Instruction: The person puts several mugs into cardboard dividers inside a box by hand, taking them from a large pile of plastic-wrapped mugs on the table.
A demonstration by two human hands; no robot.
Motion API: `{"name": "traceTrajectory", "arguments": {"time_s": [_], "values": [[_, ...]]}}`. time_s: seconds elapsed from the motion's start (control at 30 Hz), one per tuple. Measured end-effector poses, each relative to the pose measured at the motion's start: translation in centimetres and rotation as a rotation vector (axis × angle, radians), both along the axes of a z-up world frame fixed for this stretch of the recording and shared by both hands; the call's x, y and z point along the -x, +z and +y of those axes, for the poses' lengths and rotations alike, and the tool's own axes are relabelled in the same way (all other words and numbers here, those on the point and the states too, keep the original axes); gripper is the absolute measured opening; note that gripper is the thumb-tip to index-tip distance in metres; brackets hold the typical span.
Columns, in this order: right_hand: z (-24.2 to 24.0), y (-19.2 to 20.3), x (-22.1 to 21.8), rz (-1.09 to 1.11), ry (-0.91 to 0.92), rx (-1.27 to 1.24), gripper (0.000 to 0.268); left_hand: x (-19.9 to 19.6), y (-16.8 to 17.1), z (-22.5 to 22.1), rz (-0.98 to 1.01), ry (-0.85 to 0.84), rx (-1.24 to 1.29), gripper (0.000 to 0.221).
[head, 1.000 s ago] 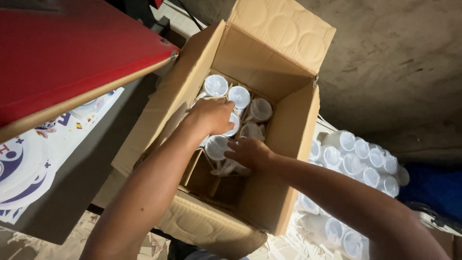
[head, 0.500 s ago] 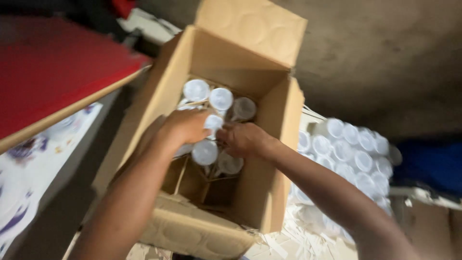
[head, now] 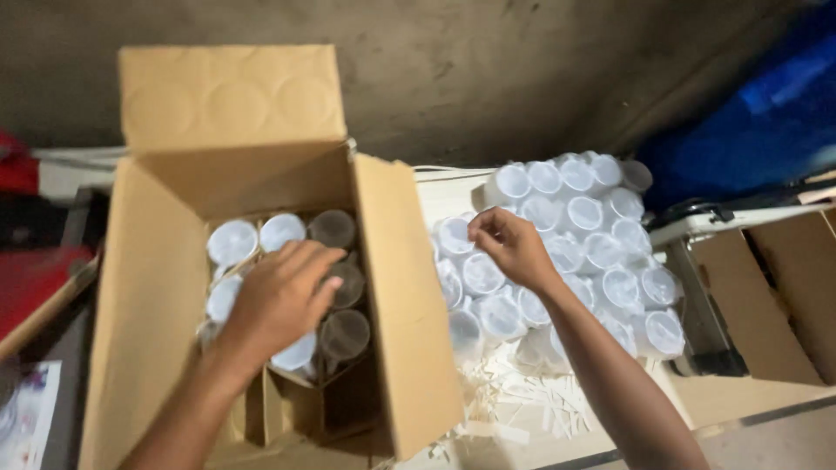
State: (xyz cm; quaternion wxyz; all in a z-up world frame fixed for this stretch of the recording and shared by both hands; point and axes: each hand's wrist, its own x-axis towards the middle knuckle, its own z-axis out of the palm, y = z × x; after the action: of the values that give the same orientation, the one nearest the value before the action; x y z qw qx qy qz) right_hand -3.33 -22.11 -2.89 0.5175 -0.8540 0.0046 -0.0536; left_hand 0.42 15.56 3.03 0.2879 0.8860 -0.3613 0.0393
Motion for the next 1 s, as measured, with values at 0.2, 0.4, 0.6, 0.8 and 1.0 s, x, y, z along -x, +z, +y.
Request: {"name": "traceTrajectory", "arguments": {"time_s": [0.2, 0.4, 0.6, 0.8, 1.0], "values": [[-11.0, -7.9, -6.1, 0.123, -0.227, 0.554, 0.045, -0.5, 1.4, -11.4, -0.156, -0.252, 0.101, 0.030], [-16.7, -12.2, -12.2, 0.206, -0.195, 1.006, 0.091, -1.6, -1.0, -15.8, -0.091, -0.168, -0.296, 0.030], [-18.2, -14.8, -17.0, 0.449, 0.037, 1.472, 0.120, -2.0, -0.2, -15.5, -0.018, -0.129, -0.077, 0.029], [-17.0, -13.1, -17.7, 0.478, 0.058, 1.483, 0.110, -1.9, -0.2, -15.4, 0.012, -0.108, 0.027, 0.026], [-16.9, -9.7, -16.0, 0.211, -0.016, 1.320, 0.107, -2.0, -0.6, -14.8, 0.067, -0.070, 0.077, 0.023]]}}
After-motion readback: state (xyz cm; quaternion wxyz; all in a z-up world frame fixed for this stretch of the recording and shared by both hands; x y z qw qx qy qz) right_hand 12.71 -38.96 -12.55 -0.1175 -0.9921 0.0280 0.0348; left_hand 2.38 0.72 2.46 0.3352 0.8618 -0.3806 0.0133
